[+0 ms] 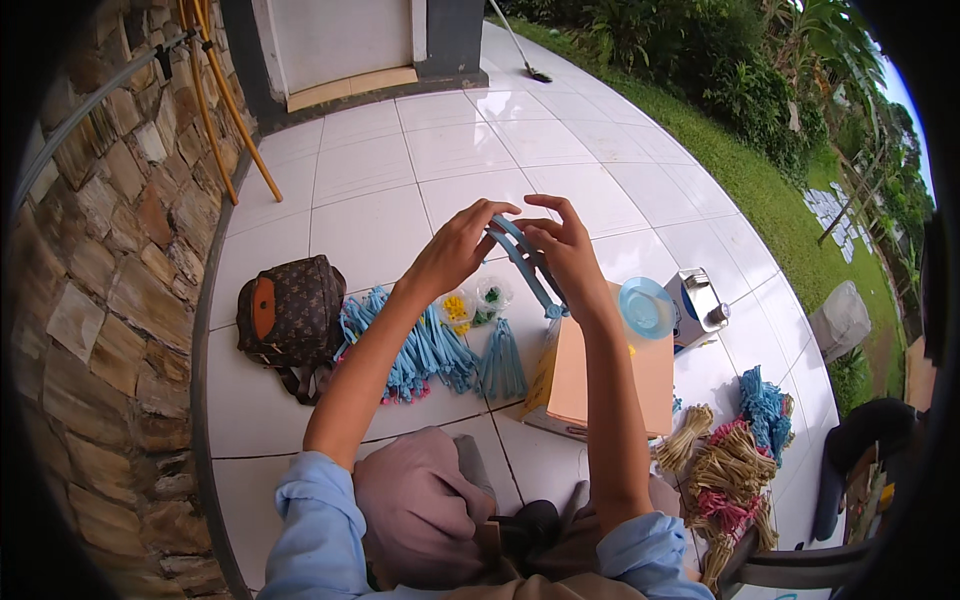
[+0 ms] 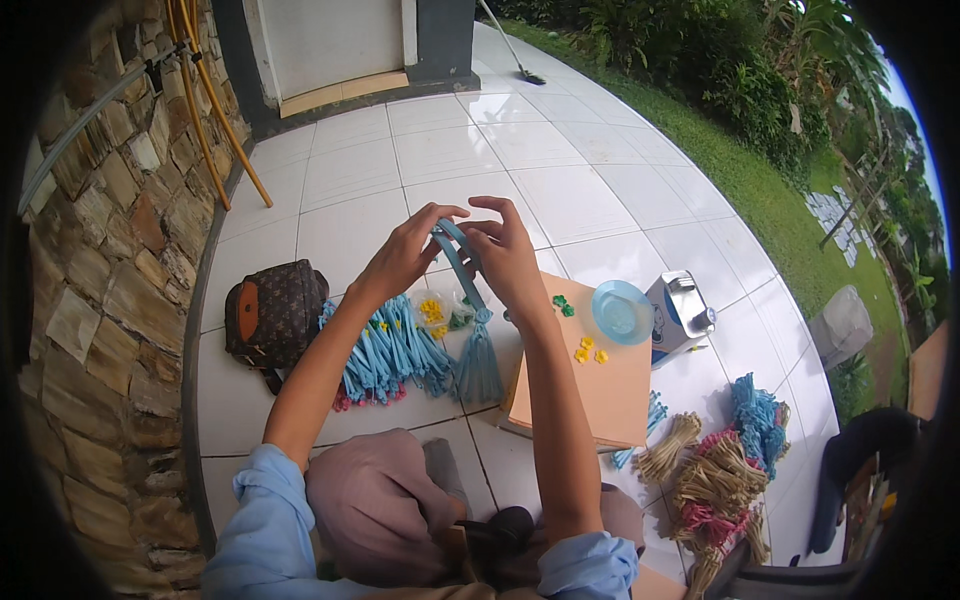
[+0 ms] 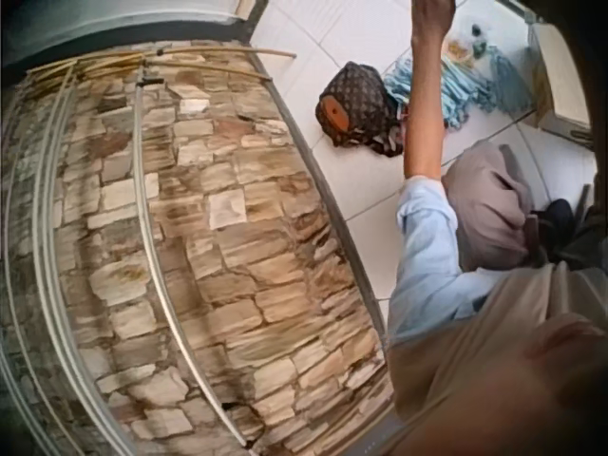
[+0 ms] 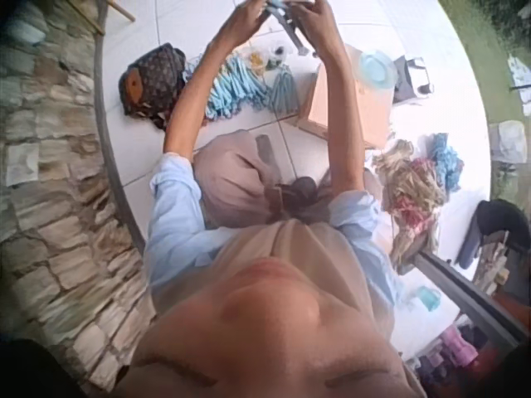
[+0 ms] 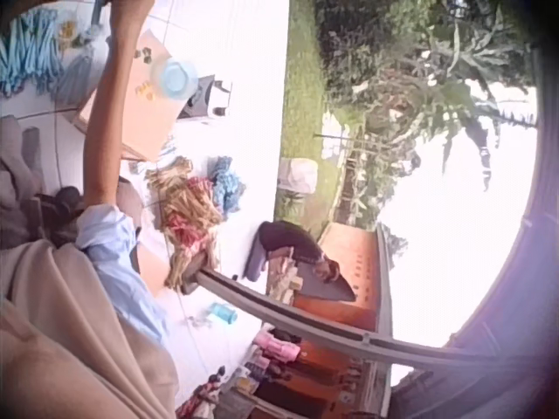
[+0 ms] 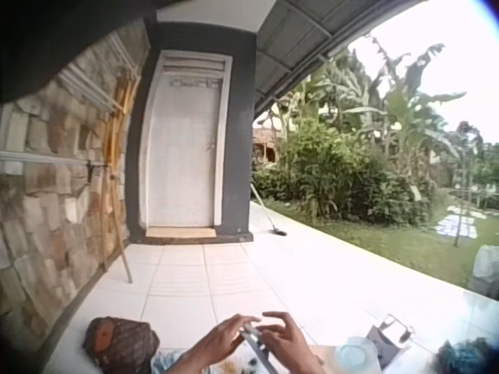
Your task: The person applies small green and yellow flower-shaped decorative elements to blue straps by dipping them into a bowl of liquid and pressing them onto the straps.
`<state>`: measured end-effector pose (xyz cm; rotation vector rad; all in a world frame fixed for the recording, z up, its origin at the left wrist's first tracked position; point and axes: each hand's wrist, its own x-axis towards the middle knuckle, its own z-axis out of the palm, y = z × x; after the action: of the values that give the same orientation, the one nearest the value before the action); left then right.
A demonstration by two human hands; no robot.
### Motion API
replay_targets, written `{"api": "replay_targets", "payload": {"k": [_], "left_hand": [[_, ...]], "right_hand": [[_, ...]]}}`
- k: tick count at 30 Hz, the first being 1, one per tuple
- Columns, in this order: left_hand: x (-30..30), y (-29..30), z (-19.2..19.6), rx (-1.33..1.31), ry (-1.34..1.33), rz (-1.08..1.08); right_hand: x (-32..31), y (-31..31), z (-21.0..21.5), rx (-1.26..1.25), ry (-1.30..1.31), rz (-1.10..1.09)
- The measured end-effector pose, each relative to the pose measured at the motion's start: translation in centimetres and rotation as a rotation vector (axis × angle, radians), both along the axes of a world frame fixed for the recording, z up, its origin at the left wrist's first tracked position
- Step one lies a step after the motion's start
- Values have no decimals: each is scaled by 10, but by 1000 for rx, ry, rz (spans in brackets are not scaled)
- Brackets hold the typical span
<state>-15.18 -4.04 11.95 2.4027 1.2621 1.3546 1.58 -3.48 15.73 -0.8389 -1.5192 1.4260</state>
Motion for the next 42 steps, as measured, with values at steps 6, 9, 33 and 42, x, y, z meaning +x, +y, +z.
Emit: {"api": "replay_targets", "payload": {"k": [6,9,33,42], "left_hand": [[32,-7,50,-235,-77,145],[52,-22,29,-434,-107,86],[112,-65,-31,-496,10,-148],[102,-65,-38,-687,-184,-403]], "right_hand": [[82,0,66,231,56,52],[128,-11,39,239,82,24],[152,-63,-50,83,398,-441],[144,-64,-55,-16,403,-453]]}}
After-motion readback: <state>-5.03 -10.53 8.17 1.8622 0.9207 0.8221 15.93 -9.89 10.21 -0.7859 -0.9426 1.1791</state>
